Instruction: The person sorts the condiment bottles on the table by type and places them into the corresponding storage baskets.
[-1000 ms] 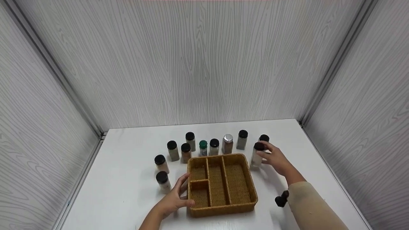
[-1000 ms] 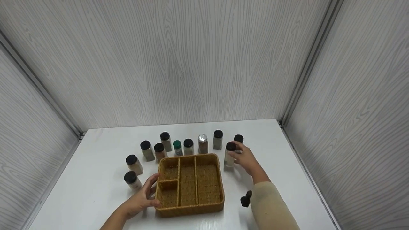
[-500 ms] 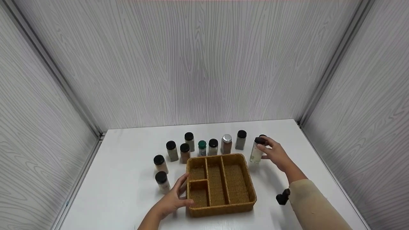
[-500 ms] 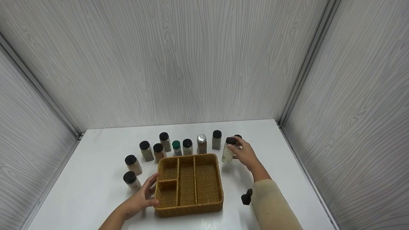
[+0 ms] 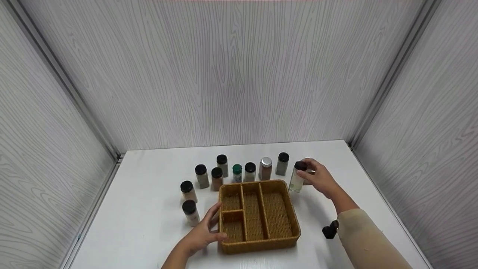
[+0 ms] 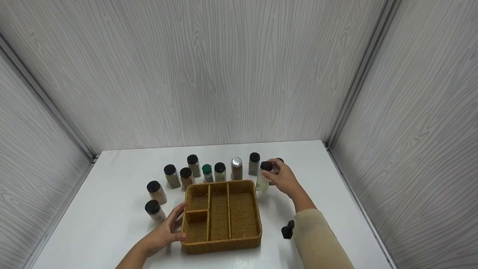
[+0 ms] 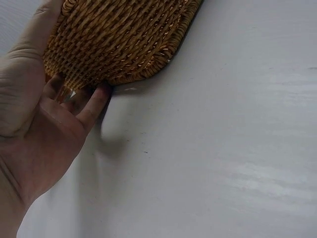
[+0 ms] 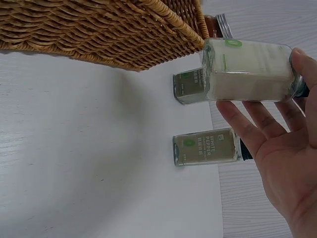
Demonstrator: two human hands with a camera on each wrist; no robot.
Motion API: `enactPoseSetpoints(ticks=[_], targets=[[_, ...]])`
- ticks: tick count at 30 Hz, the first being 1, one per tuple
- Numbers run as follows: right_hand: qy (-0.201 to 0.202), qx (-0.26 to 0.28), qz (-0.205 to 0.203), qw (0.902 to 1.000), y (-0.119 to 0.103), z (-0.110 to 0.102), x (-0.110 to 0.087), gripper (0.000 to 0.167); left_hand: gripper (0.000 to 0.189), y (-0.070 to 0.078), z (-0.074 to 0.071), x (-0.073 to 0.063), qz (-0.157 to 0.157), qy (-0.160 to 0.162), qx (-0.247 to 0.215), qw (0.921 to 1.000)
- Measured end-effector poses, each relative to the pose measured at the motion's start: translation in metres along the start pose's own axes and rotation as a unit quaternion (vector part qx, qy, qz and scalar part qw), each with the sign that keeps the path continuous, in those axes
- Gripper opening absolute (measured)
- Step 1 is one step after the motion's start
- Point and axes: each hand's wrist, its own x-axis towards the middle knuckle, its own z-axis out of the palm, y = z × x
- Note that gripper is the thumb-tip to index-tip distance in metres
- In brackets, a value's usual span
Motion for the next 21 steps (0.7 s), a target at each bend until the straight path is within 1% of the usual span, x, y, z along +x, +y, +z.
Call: enactPoseSetpoints(ticks=[6, 17, 21], targets=[[-0.009, -0.011, -0.014, 0.9998, -0.007, 0.002, -0.001, 0.056, 0.120, 0.000, 0.000, 0.000, -0.003, 0.001, 0.001, 1.0000], [-0.031, -0.028, -0.023, 0.9989, -0.017, 0.002, -0.002, 0.056, 0.119, 0.002, -0.001, 0.001, -0.012, -0.001, 0.002, 0.9999], [-0.035, -0.042, -0.029, 0.9981, -0.020, 0.001, -0.002, 0.055, 0.115, 0.002, 0.000, 0.001, -0.016, 0.000, 0.002, 0.9999]])
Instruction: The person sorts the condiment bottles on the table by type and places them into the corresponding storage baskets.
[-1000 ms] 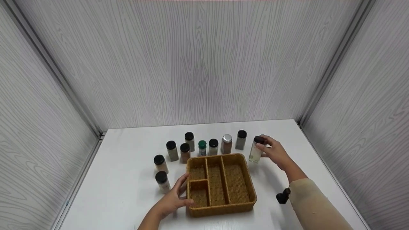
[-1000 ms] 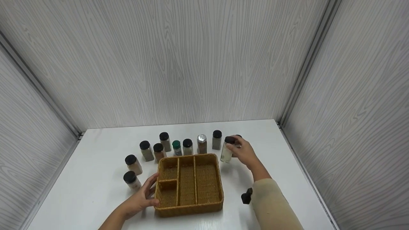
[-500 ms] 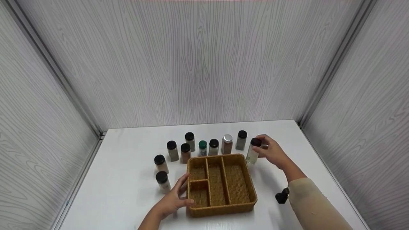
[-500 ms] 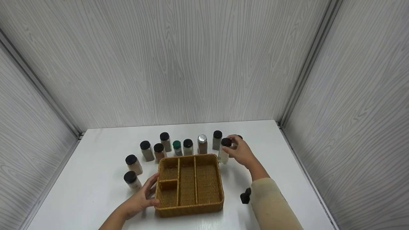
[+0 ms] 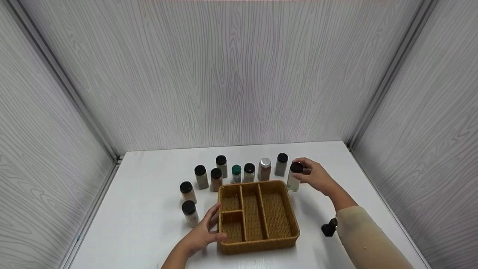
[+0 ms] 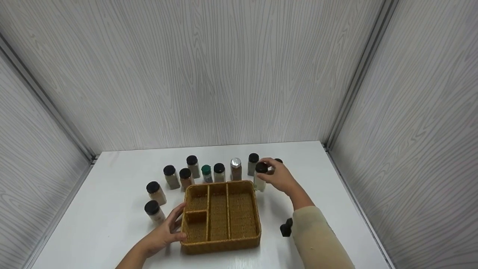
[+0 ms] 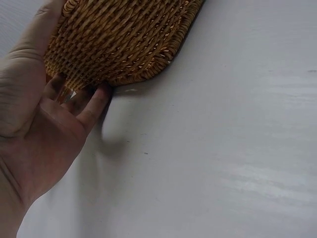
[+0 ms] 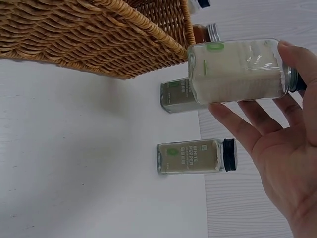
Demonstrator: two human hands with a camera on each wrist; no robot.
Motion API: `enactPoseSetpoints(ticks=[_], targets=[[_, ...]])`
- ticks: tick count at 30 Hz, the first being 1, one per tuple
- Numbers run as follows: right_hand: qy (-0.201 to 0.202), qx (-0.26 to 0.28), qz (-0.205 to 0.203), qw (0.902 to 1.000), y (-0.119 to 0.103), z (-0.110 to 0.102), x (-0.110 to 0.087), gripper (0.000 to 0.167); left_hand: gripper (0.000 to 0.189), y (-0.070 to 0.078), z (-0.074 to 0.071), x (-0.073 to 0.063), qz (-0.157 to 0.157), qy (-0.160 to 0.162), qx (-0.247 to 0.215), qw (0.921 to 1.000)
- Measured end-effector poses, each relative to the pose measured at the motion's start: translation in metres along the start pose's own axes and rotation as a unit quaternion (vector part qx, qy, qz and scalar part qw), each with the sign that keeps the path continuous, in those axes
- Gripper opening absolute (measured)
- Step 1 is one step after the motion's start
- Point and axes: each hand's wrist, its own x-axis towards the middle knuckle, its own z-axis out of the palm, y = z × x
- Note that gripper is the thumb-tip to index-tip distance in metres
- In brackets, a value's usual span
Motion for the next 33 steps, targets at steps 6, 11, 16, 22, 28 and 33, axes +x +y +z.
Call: enactPoseSetpoints(ticks=[6, 11, 16, 22, 28, 33], targets=[[-0.010, -0.029, -0.021, 0.9993, -0.007, 0.000, 0.001, 0.052, 0.108, 0.000, 0.002, 0.000, 0.010, 0.000, 0.007, 0.9999], [-0.018, -0.038, -0.034, 0.9985, -0.015, 0.005, 0.002, 0.051, 0.107, 0.001, 0.003, -0.001, 0.013, -0.003, 0.012, 0.9998], [-0.035, -0.045, -0.043, 0.9975, -0.022, 0.010, 0.004, 0.055, 0.106, 0.002, 0.003, -0.001, 0.022, -0.011, 0.010, 0.9997], [-0.055, -0.038, -0.047, 0.9967, -0.031, 0.020, 0.005, 0.058, 0.106, -0.001, 0.003, -0.001, 0.017, -0.015, 0.001, 0.9997], [-0.062, -0.033, -0.051, 0.9963, -0.041, 0.032, 0.007, 0.056, 0.106, -0.003, 0.001, 0.000, 0.013, -0.013, 0.005, 0.9998], [-0.072, -0.025, -0.048, 0.9960, -0.048, 0.046, 0.011, 0.053, 0.108, -0.001, 0.001, 0.000, 0.018, -0.005, 0.010, 0.9998]])
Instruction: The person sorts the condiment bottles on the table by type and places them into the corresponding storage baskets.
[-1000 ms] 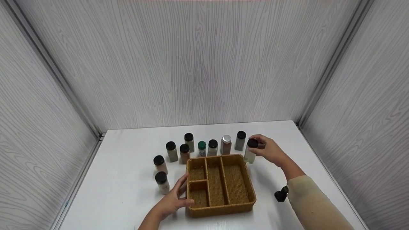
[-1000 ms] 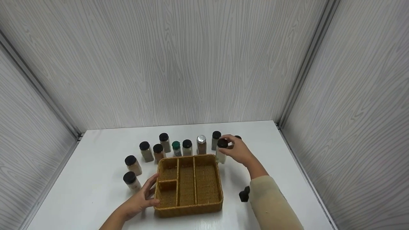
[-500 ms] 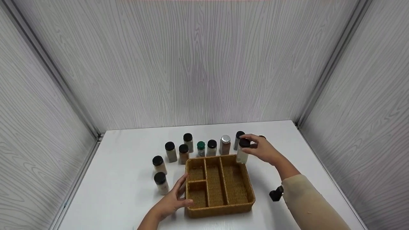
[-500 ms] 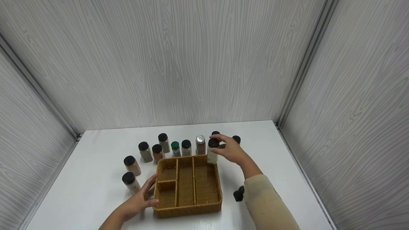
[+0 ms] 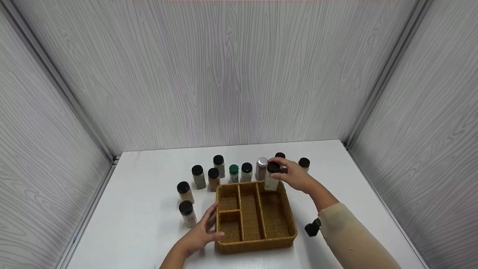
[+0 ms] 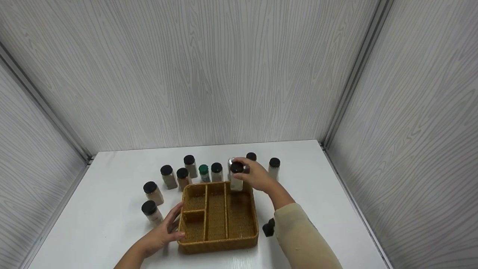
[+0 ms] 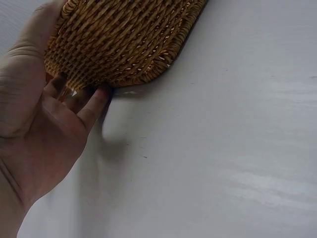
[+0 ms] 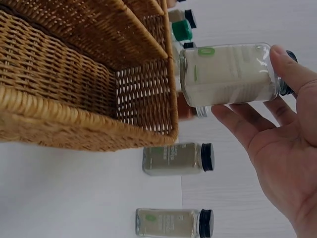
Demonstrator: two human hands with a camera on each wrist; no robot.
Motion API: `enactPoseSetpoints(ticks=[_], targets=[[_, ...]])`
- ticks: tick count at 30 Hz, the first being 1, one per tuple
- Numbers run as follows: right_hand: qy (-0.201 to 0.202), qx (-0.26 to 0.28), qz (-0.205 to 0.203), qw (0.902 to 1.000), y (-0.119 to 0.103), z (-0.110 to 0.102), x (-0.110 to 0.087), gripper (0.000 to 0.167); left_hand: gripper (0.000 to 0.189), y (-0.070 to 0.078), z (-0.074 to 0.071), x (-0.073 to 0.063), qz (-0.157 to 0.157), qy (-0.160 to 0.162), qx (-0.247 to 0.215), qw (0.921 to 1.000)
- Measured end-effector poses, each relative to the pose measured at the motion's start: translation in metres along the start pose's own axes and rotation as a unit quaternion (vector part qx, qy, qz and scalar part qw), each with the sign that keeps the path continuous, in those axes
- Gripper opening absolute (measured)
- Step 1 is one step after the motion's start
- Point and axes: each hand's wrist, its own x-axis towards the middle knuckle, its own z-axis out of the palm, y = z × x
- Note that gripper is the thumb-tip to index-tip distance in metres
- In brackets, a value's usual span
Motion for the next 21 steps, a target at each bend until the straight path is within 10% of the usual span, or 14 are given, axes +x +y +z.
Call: enactPoseSetpoints(ticks=[21], targets=[[-0.016, -0.002, -0.035, 0.9993, -0.020, 0.068, 0.022, 0.052, 0.107, 0.002, 0.008, 0.001, -0.005, 0.004, -0.003, 1.0000]])
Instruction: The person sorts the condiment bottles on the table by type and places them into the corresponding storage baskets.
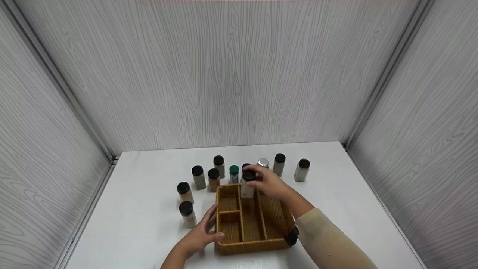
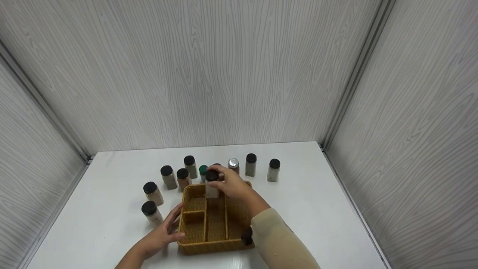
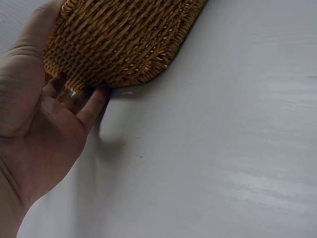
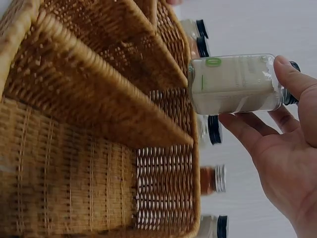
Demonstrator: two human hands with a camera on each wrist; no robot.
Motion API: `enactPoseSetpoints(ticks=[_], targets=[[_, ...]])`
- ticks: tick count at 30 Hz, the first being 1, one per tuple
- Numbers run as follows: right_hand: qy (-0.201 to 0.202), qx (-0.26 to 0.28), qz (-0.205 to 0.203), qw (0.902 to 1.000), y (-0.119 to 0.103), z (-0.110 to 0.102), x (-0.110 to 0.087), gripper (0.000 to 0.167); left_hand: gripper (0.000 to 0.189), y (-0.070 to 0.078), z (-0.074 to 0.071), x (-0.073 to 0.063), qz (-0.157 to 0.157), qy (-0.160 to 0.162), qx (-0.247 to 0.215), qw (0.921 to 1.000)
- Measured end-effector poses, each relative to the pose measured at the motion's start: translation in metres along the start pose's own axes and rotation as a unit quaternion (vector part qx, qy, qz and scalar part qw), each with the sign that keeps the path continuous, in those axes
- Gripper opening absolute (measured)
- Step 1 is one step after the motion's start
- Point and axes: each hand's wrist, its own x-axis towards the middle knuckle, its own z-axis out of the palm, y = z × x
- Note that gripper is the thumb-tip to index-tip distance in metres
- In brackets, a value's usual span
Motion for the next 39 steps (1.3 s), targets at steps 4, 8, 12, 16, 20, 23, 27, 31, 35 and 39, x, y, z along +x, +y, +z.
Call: enactPoseSetpoints(ticks=[4, 8, 12, 16, 20, 23, 27, 31, 35, 39], targets=[[-0.010, 0.023, 0.000, 0.9997, -0.004, 0.011, 0.006, 0.052, 0.107, -0.001, 0.000, 0.000, -0.007, 0.004, -0.001, 1.0000], [-0.021, 0.019, -0.001, 0.9996, -0.009, 0.021, 0.010, 0.051, 0.106, -0.003, 0.000, 0.001, -0.005, 0.005, 0.000, 1.0000], [-0.022, 0.002, 0.003, 0.9997, -0.014, 0.032, 0.013, 0.051, 0.105, -0.003, 0.000, 0.001, -0.005, 0.005, -0.002, 1.0000], [-0.024, -0.023, -0.002, 0.9994, -0.014, 0.042, 0.016, 0.051, 0.106, -0.001, -0.002, 0.001, -0.016, 0.008, -0.003, 0.9998], [-0.030, -0.042, -0.004, 0.9987, -0.011, 0.050, 0.020, 0.052, 0.106, 0.000, -0.002, 0.001, -0.023, 0.011, 0.000, 0.9997], [-0.027, -0.055, -0.004, 0.9981, -0.008, 0.055, 0.023, 0.052, 0.106, -0.001, -0.001, 0.000, -0.018, 0.007, -0.004, 0.9998], [-0.018, -0.072, -0.005, 0.9972, -0.001, 0.060, 0.026, 0.051, 0.105, -0.002, -0.002, 0.000, -0.011, 0.002, -0.008, 0.9999], [-0.014, -0.081, 0.002, 0.9966, 0.004, 0.063, 0.028, 0.051, 0.104, -0.003, -0.002, 0.001, -0.013, 0.000, -0.011, 0.9999], [-0.013, -0.088, 0.003, 0.9960, 0.009, 0.065, 0.030, 0.050, 0.105, -0.003, -0.003, 0.002, -0.014, 0.001, -0.013, 0.9998], [-0.014, -0.102, 0.005, 0.9947, 0.010, 0.067, 0.032, 0.048, 0.105, -0.003, -0.002, 0.001, -0.011, 0.001, -0.011, 0.9999]])
